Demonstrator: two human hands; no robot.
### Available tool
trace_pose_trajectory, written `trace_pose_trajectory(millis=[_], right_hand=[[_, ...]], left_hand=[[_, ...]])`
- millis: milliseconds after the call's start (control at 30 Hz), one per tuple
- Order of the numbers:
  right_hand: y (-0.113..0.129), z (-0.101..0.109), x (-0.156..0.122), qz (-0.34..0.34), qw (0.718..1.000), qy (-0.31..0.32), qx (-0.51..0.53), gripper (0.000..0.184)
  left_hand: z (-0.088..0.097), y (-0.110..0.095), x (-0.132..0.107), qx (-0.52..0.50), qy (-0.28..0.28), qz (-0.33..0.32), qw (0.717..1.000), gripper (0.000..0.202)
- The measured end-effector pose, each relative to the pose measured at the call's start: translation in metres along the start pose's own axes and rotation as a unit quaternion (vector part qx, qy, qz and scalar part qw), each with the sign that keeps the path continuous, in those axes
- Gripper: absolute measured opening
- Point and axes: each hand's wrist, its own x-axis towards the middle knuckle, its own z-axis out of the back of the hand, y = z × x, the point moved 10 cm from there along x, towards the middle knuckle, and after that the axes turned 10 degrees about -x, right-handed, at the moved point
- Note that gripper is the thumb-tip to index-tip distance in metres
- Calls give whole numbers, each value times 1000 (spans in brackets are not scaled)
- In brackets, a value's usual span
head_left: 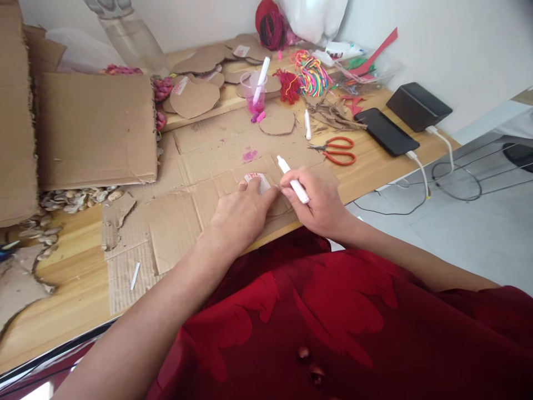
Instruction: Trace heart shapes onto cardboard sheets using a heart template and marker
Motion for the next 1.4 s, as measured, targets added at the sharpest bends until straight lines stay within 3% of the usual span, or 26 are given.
trace_pose_trajectory(millis=[167, 333, 533, 667, 833, 900, 967, 1167, 1400], right_hand=[[-8, -18, 4, -30, 996, 63, -58, 20], [-11, -22, 2, -40, 992, 80, -85, 25], [-11, -22, 6, -41, 990, 81, -112, 27], [-9, -21, 9, -35, 988, 75, -128, 27], [-8, -20, 8, -43, 982, 77, -165, 24], [-8, -19, 8, -43, 979, 77, -182, 22], [-6, -19, 9, -39, 978, 76, -188, 21], [-4, -17, 11, -40, 979, 69, -187, 21], [-9, -15, 16, -49, 989, 62, -124, 26]], left_hand=[[-1, 5, 0, -9, -12, -32, 999, 41], [2, 26, -1, -86, -46, -83, 992, 36], [12, 39, -3, -222, -99, -199, 949, 29], [17, 42, -1, -282, -116, -232, 924, 19], [17, 61, 14, -462, -138, -177, 858, 11], [9, 69, 23, -542, -112, -140, 821, 12], [2, 68, 30, -570, -67, -135, 808, 17], [3, 44, 31, -472, 42, -230, 850, 27], [-10, 35, 36, -346, 112, -235, 901, 45]])
